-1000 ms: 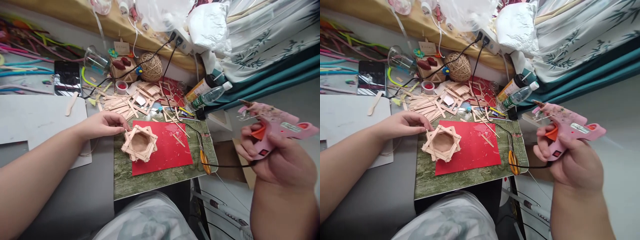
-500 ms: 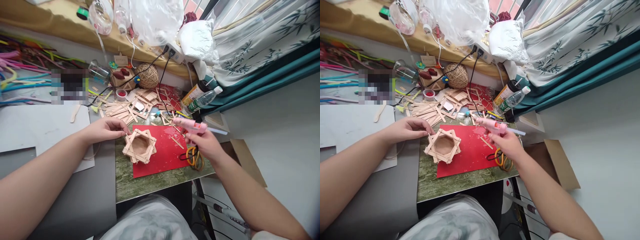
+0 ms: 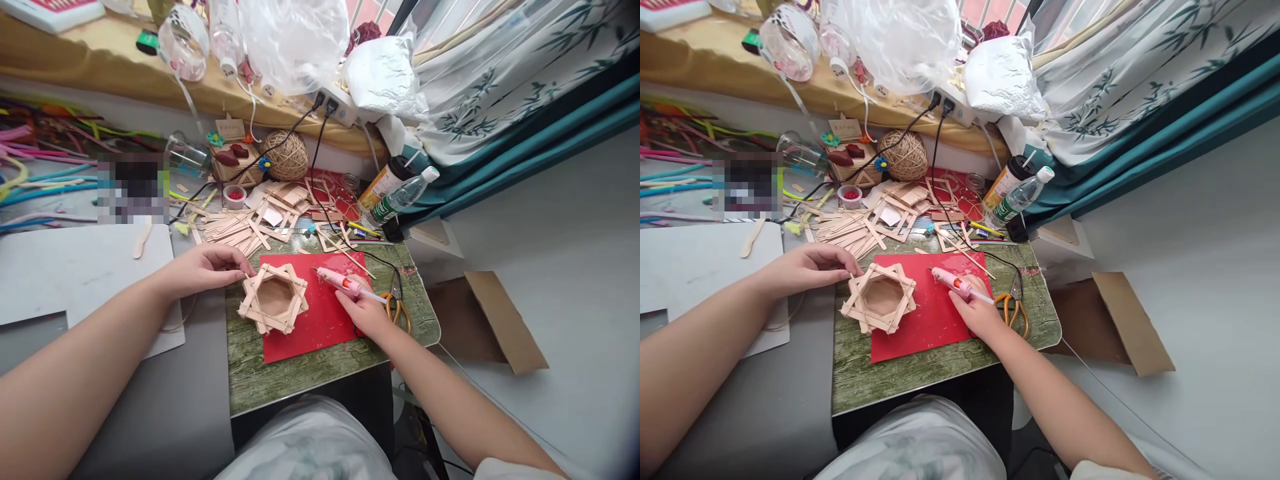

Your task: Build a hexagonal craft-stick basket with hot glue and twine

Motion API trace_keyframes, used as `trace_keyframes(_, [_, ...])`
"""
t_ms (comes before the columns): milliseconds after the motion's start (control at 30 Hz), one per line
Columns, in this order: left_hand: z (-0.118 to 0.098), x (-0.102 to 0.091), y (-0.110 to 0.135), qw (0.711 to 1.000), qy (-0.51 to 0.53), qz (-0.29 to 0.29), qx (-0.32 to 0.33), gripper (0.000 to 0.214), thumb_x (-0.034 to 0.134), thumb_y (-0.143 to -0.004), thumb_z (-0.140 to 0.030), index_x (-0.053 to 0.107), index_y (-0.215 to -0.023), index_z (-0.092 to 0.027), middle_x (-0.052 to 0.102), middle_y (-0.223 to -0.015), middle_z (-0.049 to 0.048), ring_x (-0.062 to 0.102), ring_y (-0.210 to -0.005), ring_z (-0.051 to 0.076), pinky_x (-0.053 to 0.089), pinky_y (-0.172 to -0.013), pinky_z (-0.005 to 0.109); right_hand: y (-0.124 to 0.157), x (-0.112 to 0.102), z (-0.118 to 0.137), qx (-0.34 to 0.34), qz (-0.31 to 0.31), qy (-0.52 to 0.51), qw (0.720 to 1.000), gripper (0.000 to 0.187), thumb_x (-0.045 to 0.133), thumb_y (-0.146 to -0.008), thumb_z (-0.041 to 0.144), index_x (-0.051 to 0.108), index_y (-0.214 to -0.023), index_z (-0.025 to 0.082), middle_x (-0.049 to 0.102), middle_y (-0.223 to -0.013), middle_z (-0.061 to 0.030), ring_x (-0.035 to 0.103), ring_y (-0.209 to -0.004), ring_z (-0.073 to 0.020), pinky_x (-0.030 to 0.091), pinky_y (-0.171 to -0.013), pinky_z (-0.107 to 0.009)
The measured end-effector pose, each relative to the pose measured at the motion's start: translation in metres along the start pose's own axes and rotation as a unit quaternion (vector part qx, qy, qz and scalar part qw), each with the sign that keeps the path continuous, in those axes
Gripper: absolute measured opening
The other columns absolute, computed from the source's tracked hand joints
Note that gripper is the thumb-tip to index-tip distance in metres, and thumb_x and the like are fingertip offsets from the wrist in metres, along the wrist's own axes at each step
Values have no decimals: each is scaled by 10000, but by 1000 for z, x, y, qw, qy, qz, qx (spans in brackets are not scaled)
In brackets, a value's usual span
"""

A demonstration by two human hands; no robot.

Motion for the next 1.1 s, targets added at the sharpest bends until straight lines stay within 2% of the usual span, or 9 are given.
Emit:
trace_keyframes(133, [-2, 0, 0, 1000, -15, 1, 1, 282, 759, -928, -471, 783, -963, -192, 805, -1021, 93, 756, -937, 190, 619, -834, 236, 5, -1, 2, -41, -20, 9, 999, 371, 649, -971, 453, 706, -1286, 264, 703, -1308, -106, 615, -1296, -336, 442, -1193, -527])
trace_keyframes(200, [-2, 0, 0, 1000, -18, 0, 1, 285, 753, -934, -470, 779, -959, -188, 803, -1020, 95, 753, -937, 189, 616, -835, 235, 10, -11, -1, -65, -32, 21, 997, 451, 685, -943, 420, 664, -1361, 252, 662, -1385, -118, 568, -1359, -342, 397, -1228, -536])
trace_keyframes(267, [-1, 0, 0, 1000, -19, -1, 0, 283, 751, -937, -466, 776, -961, -186, 801, -1024, 96, 750, -942, 191, 614, -841, 238, 16, -28, -11, -68, -55, 42, 995, 454, 684, -929, 396, 663, -1359, 253, 650, -1397, -116, 571, -1352, -330, 417, -1213, -518])
trace_keyframes(367, [1, -1, -1, 1000, -22, 3, -3, 281, 745, -940, -463, 769, -962, -185, 795, -1024, 93, 743, -946, 193, 610, -845, 241, 30, -62, -41, 33, -140, 86, 986, 314, 620, -941, 427, 712, -1181, 247, 667, -1292, -112, 648, -1172, -294, 536, -1042, -458])
trace_keyframes(467, [5, -2, 0, 1000, -25, 7, -13, 277, 728, -953, -458, 761, -975, -184, 788, -1042, 93, 736, -959, 195, 606, -856, 246, 46, -92, -75, 134, -193, 123, 964, 472, 679, -883, 514, 634, -1216, 184, 632, -1250, -171, 646, -1046, -308, 556, -897, -467])
trace_keyframes(567, [8, -2, 0, 999, -25, 11, -21, 262, 723, -959, -444, 756, -994, -186, 786, -1065, 95, 730, -975, 199, 603, -871, 256, 56, -103, -99, 202, -154, 130, 958, 563, 806, -752, 517, 620, -1168, 186, 661, -1063, -105, 655, -845, -247, 549, -788, -398])
trace_keyframes(667, [10, -3, 1, 999, -27, 12, -30, 262, 732, -950, -442, 756, -1003, -186, 786, -1083, 96, 728, -997, 212, 600, -890, 271, 58, -100, -109, 233, -111, 119, 959, 566, 817, -723, 459, 610, -1186, 208, 656, -948, -29, 627, -714, -186, 517, -713, -331])
trace_keyframes(900, [5, -2, 2, 998, -21, 18, -47, 200, 660, -1003, -381, 738, -1008, -197, 779, -1113, 69, 703, -1045, 202, 564, -942, 290, 51, -94, -104, 233, -109, 67, 964, 451, 725, -694, 305, 553, -1104, 225, 668, -993, -52, 667, -868, -233, 518, -832, -362])
trace_keyframes(1100, [3, -2, 1, 998, -28, 22, -50, 150, 664, -986, -348, 748, -1002, -225, 783, -1101, 46, 694, -1043, 195, 549, -946, 285, 62, -101, -88, 191, -38, -52, 979, 412, 600, -668, 263, 549, -1077, 250, 673, -946, -16, 681, -881, -219, 544, -780, -316])
Point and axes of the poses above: each hand's wrist, its own y-axis away from the middle knuckle, its own x-axis out of the palm, z = x × y, the point moved 2 cm from there along -y, towards the middle knuckle
